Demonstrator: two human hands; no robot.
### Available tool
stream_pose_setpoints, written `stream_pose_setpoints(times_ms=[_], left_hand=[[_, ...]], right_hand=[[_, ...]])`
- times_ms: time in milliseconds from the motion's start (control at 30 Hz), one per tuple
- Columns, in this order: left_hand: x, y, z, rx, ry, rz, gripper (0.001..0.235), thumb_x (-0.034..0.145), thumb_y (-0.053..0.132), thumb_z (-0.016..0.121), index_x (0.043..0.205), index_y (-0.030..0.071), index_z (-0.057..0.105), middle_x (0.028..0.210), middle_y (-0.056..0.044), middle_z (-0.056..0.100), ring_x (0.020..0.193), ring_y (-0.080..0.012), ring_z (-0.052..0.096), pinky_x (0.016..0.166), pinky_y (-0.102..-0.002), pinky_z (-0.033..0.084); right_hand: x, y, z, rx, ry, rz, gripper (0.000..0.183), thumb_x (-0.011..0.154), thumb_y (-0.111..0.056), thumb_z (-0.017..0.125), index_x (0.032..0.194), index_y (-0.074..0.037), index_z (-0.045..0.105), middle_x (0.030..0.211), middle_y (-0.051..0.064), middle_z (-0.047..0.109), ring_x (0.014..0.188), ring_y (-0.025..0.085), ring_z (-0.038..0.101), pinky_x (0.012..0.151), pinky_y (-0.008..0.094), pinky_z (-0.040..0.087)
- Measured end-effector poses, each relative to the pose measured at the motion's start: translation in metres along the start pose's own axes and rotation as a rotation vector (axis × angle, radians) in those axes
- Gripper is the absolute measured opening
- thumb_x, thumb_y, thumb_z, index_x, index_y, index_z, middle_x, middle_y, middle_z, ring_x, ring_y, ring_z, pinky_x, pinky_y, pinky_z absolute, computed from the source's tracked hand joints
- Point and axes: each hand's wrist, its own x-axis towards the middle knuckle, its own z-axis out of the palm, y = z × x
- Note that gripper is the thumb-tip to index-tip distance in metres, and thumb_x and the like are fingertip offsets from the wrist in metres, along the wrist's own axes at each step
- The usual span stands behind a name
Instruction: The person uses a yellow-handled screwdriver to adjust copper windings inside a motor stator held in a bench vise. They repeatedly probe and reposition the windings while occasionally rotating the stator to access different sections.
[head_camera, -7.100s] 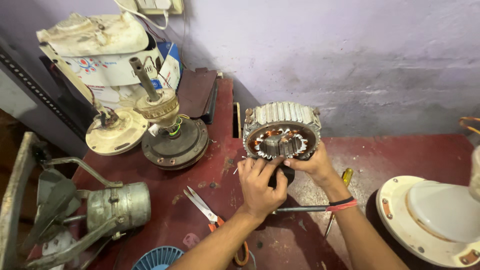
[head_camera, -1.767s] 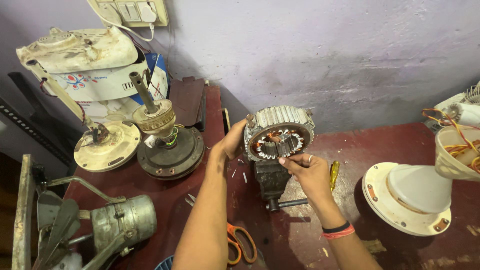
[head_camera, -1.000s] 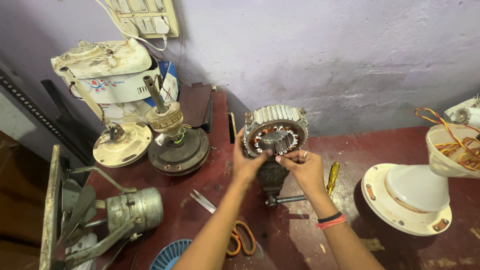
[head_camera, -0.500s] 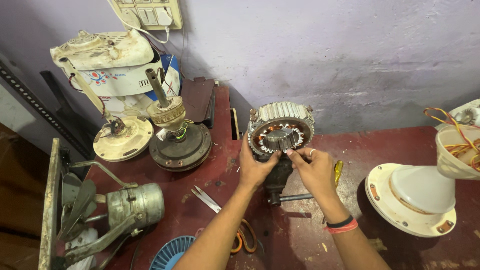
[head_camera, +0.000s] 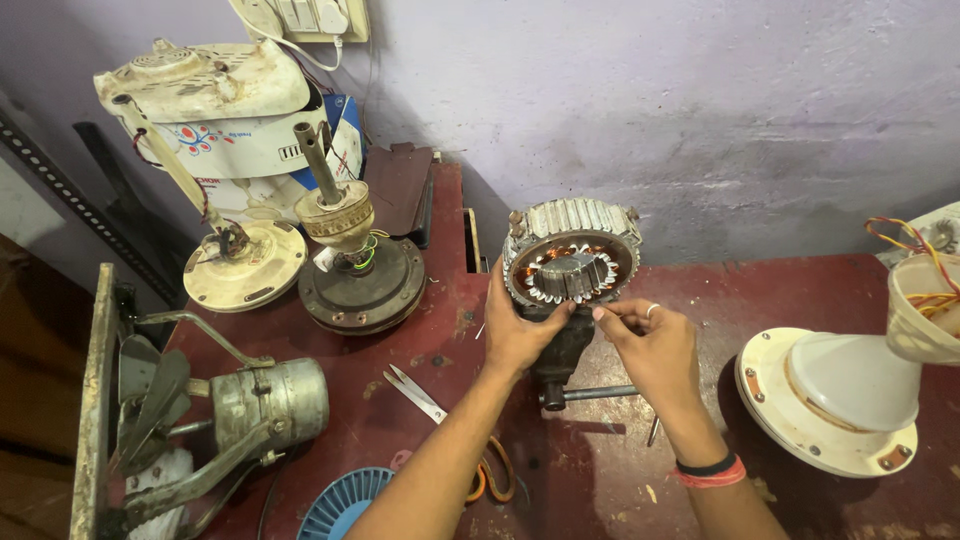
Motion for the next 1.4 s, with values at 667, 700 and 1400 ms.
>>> stream_pose_setpoints(times_ms=[667,700,1400], left_hand=[[-0.003,-0.009,0.001,0.017,0.014,-0.042,0.097,0.069,0.019,0.093,0.149,0.003,0.042,0.137,-0.015,0.059,0.128,-0.0266,0.06,0.11,-0.04,0.048],[-0.003,-0.009,0.001,0.012,0.014,-0.048,0.098,0.068,0.02,0.094,0.149,0.004,0.042,0.137,-0.015,0.06,0.127,-0.0264,0.061,0.109,-0.04,0.048],[-0.002,-0.014,0.001,-0.003,0.018,-0.071,0.094,0.067,0.021,0.093,0.146,0.004,0.044,0.134,-0.015,0.06,0.124,-0.0262,0.062,0.107,-0.039,0.049]], right_hand=[[0.007,0.002,0.014,-0.043,0.058,-0.194,0.022,0.09,-0.023,0.076,0.093,-0.002,0.08,0.064,0.004,0.071,0.055,0.007,0.06,0.05,0.026,0.045],[0.005,0.001,0.014,-0.072,0.067,-0.218,0.021,0.09,-0.022,0.075,0.093,-0.002,0.08,0.062,0.005,0.071,0.054,0.007,0.06,0.049,0.026,0.045],[0.022,0.011,0.006,0.021,0.166,-0.231,0.07,0.077,-0.019,0.094,0.13,0.001,0.054,0.113,0.014,0.067,0.1,0.02,0.065,0.079,0.031,0.057]])
